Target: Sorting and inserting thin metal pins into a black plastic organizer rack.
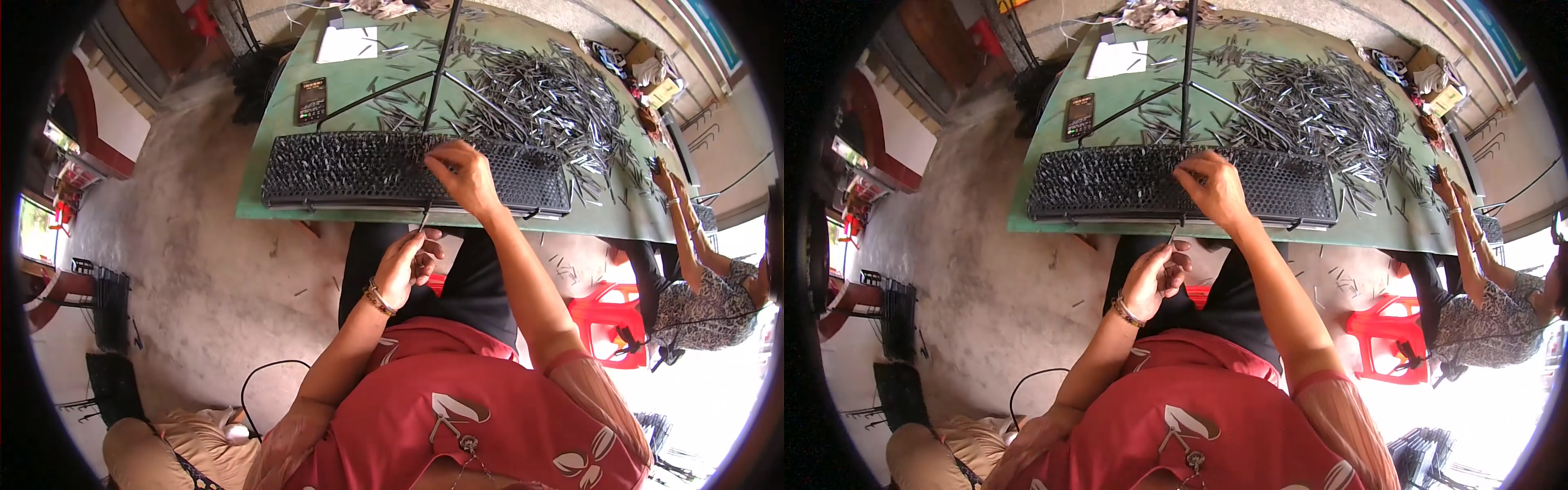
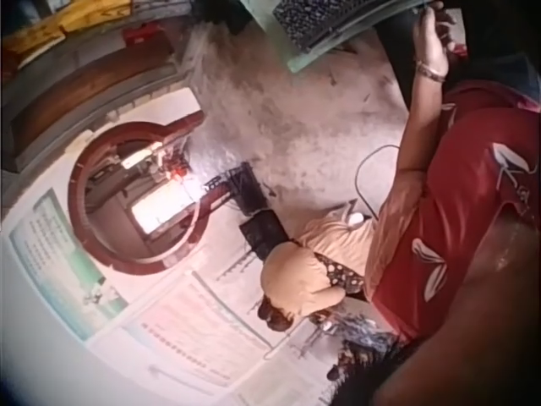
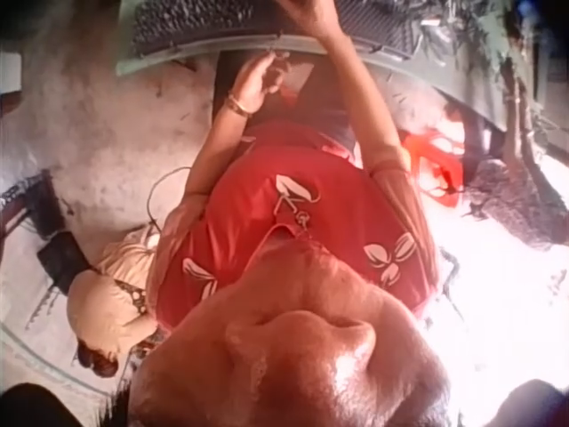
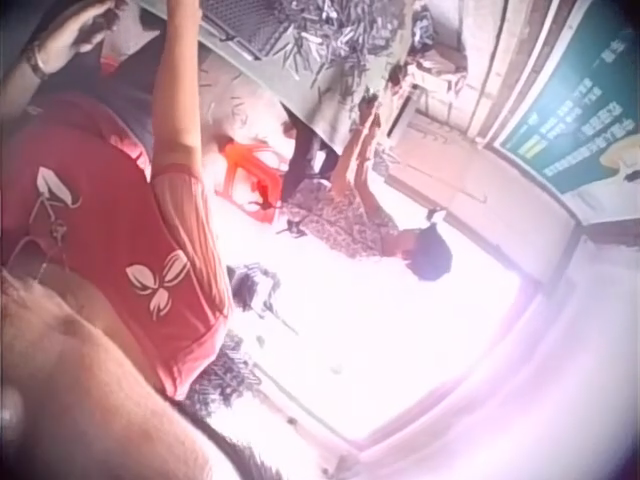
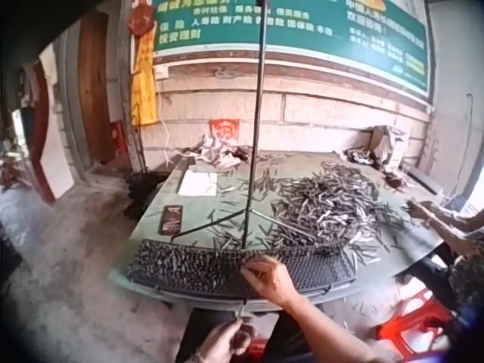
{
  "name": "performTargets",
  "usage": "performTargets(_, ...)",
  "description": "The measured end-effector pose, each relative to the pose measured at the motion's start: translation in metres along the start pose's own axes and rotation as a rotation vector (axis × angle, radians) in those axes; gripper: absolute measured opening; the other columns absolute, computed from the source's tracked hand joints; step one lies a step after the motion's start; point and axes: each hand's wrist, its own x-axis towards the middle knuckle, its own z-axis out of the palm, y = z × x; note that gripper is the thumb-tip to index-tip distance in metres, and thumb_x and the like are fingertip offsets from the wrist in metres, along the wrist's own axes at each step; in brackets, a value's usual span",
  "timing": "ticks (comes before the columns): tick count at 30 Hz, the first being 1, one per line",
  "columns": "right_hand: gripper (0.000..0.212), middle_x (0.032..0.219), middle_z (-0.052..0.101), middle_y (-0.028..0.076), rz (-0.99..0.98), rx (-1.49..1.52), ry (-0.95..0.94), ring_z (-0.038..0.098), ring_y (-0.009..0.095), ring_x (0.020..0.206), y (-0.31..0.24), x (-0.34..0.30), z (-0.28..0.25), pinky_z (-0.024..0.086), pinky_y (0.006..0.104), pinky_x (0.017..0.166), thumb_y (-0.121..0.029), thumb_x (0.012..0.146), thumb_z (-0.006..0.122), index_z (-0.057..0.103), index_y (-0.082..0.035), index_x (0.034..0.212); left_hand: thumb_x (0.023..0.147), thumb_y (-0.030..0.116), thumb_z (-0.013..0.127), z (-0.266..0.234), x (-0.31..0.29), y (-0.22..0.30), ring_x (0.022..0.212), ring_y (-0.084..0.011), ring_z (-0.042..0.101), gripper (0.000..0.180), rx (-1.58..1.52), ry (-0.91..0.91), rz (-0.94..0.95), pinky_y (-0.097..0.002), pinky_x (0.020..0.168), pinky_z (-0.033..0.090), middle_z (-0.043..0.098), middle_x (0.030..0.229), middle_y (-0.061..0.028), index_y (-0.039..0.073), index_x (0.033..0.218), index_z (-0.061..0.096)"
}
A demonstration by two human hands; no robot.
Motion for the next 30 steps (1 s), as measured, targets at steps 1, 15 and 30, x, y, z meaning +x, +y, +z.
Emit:
performTargets(1, 0.013, 0.091, 0.065, 0.009, 0.111, 0.108, -0.055, 0.061, 0.025, 0.079, -0.004, -0.008, -0.003, 0.048, 0.0331, 0.071, -0.011, 0.078, 0.068, 0.068, -0.002, 0.088, 0.097, 0.029, 0.042, 0.002, 0.001, 0.000, 0.058, -0.0053, 0.048, 0.031, 0.005, -0.001, -0.003, -0.0176, 0.045, 0.033, 0.059, 0.083, -0.0027, 0.003, 0.111, 0.054)
performTargets(15, 0.015, 0.087, 0.061, 0.013, 0.055, 0.117, -0.205, 0.060, 0.033, 0.075, 0.015, -0.023, -0.004, 0.050, 0.0371, 0.067, -0.007, 0.080, 0.064, 0.064, -0.002, 0.094, 0.096, 0.029, 0.043, 0.009, 0.011, -0.002, 0.059, -0.0061, 0.048, 0.030, 0.022, 0.081, -0.049, -0.0189, 0.048, 0.035, 0.059, 0.082, -0.0033, 0.005, 0.110, 0.054)
performTargets(30, 0.005, 0.080, 0.052, 0.012, -0.315, -0.269, -0.529, 0.056, 0.029, 0.079, 0.010, 0.039, 0.018, 0.046, 0.0373, 0.075, -0.002, 0.071, 0.056, 0.058, -0.002, 0.076, 0.095, 0.028, 0.045, 0.002, 0.025, 0.010, 0.059, -0.0059, 0.048, 0.031, 0.001, 0.091, -0.067, -0.0194, 0.048, 0.033, 0.060, 0.081, -0.0034, 0.003, 0.110, 0.054)
